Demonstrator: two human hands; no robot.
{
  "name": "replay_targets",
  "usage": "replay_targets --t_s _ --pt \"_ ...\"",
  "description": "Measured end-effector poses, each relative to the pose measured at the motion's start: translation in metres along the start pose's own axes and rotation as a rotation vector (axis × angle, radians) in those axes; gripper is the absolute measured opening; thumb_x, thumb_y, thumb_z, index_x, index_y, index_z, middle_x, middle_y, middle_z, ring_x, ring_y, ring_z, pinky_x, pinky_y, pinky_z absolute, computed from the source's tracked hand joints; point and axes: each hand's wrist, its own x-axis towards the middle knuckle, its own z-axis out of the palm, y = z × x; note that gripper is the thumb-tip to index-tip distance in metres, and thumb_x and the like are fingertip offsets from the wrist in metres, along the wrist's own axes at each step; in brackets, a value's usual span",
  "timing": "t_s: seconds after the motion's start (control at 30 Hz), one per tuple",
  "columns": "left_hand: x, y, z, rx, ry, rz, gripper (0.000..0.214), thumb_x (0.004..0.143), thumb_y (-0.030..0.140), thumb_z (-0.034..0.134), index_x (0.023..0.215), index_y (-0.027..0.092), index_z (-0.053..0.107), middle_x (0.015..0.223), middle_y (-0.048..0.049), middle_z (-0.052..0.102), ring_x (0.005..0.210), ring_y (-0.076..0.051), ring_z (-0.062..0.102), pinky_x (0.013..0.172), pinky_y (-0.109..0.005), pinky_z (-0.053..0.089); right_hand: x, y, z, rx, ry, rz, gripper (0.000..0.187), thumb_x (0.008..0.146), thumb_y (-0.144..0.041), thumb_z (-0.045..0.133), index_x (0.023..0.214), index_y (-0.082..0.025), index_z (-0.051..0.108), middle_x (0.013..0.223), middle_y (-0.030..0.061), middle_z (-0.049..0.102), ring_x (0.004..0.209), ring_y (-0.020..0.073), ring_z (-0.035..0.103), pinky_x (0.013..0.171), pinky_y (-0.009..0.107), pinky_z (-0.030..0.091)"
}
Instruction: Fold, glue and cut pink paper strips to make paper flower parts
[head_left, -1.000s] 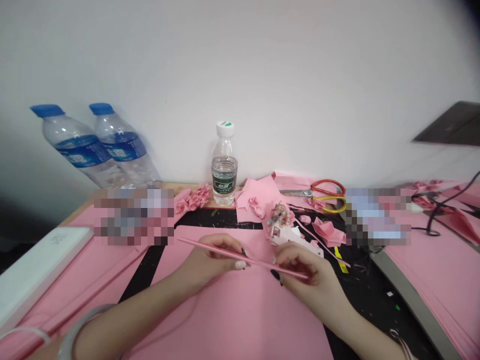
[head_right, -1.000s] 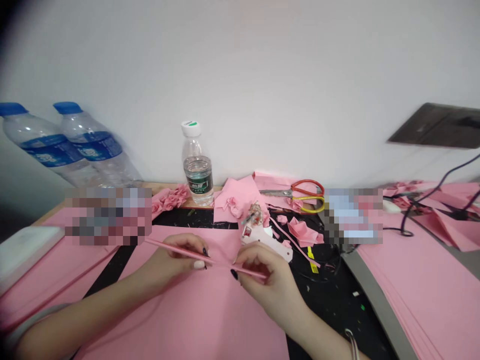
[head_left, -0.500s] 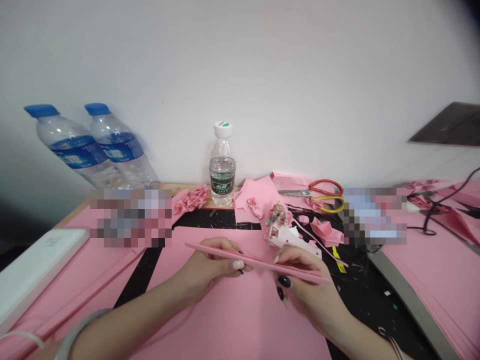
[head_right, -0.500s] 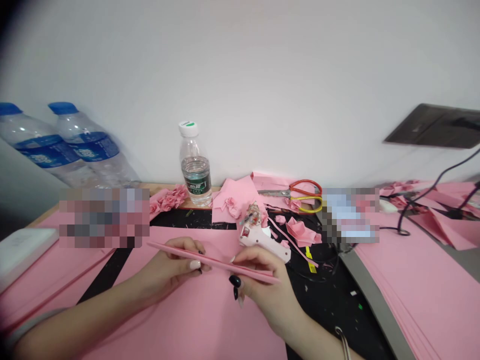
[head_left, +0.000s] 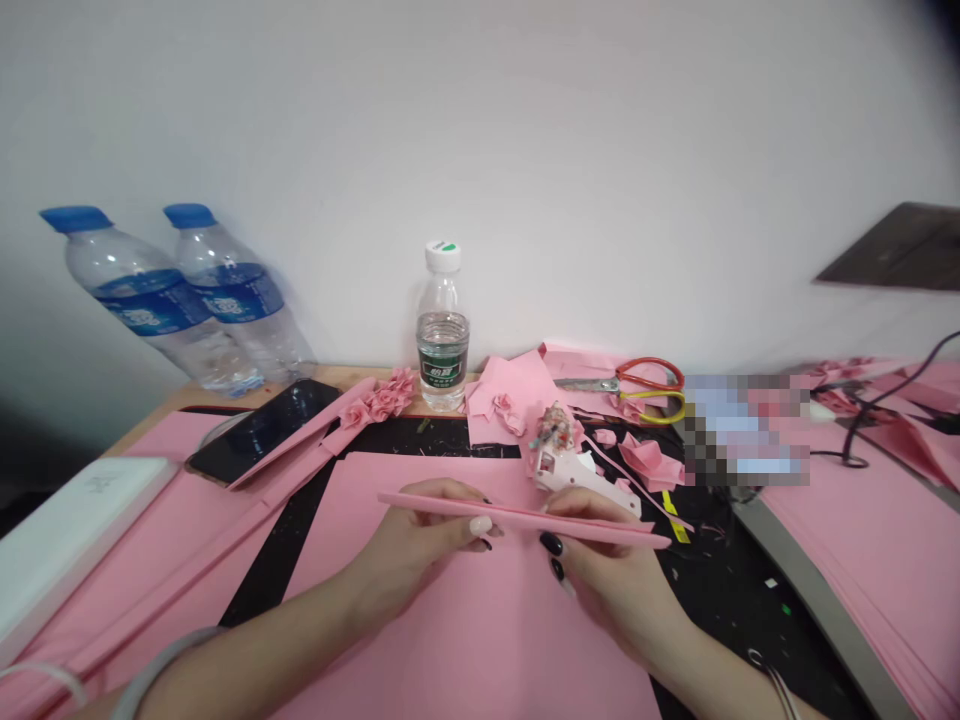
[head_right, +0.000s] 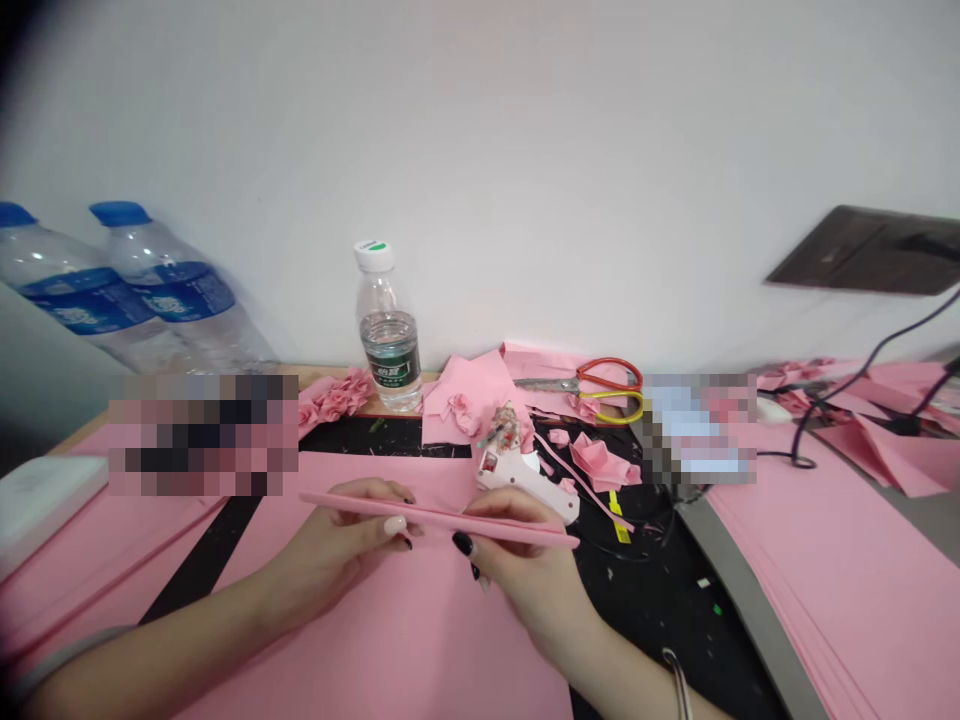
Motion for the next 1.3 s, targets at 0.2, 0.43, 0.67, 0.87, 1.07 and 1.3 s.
replay_targets --t_s 0.2,0.43,0.67,0.87,1.07,1.3 --pt "0.0 -0.003 0.003 0.091 -0.11 0.033 0.004 0.072 0.021 0.082 0.072 0.02 0.078 0.074 -0.0017 0.068 0.069 -0.014 0.061 0.064 -0.025 0.047 0.001 0.002 0.005 -0.154 -0.102 -0.059 0.013 0.068 -0.023 0.081 0.076 -0.022 0.072 0.068 -0.0006 0.063 0.059 0.0114 0.053 0.052 0.022 0.043" --pt "0.001 0.001 0.002 0.131 -0.013 0.043 0.011 0.069 0.025 0.083 0.069 0.017 0.076 0.074 -0.003 0.068 0.066 -0.013 0.059 0.06 -0.024 0.046 0.001 0.0 0.004 -0.303 -0.063 -0.012 0.027 0.076 -0.034 0.074 0.059 -0.017 0.062 0.055 -0.0035 0.047 0.052 0.0094 0.037 0.047 0.023 0.03" --pt "0.002 -0.002 -0.002 -0.005 0.073 0.035 0.019 0.062 0.026 0.088 0.071 0.017 0.073 0.07 -0.0001 0.065 0.062 -0.012 0.057 0.058 -0.023 0.046 0.001 -0.002 0.004 -0.187 -0.035 -0.006 0.016 0.067 -0.03 0.082 0.079 -0.021 0.074 0.073 0.0016 0.062 0.061 0.013 0.052 0.052 0.024 0.044" --pt "-0.003 -0.004 0.006 0.047 -0.119 0.047 0.006 0.071 0.019 0.082 0.07 0.019 0.076 0.075 -0.0014 0.068 0.071 -0.013 0.059 0.064 -0.024 0.045 -0.009 0.003 0.016 0.034 -0.131 -0.034 0.024 0.066 -0.027 0.085 0.088 -0.027 0.075 0.077 0.0008 0.066 0.065 0.0128 0.056 0.056 0.023 0.045" --pt "-0.005 0.0 0.008 0.117 -0.071 0.049 0.007 0.071 0.021 0.082 0.074 0.02 0.076 0.079 -0.0018 0.07 0.063 -0.01 0.058 0.059 -0.021 0.045 -0.007 0.003 0.012 0.046 -0.077 -0.01 0.009 0.075 -0.031 0.079 0.078 -0.023 0.075 0.068 -0.0014 0.06 0.046 0.0058 0.038 0.043 0.021 0.031" --pt "-0.005 0.002 0.009 0.129 -0.042 0.08 0.009 0.067 0.022 0.084 0.068 0.019 0.076 0.076 -0.0033 0.071 0.064 -0.012 0.058 0.059 -0.023 0.047 -0.004 -0.002 0.011 -0.028 -0.027 -0.107 0.006 0.072 -0.025 0.08 0.074 -0.024 0.075 0.071 0.0004 0.063 0.056 0.0102 0.048 0.05 0.023 0.038"
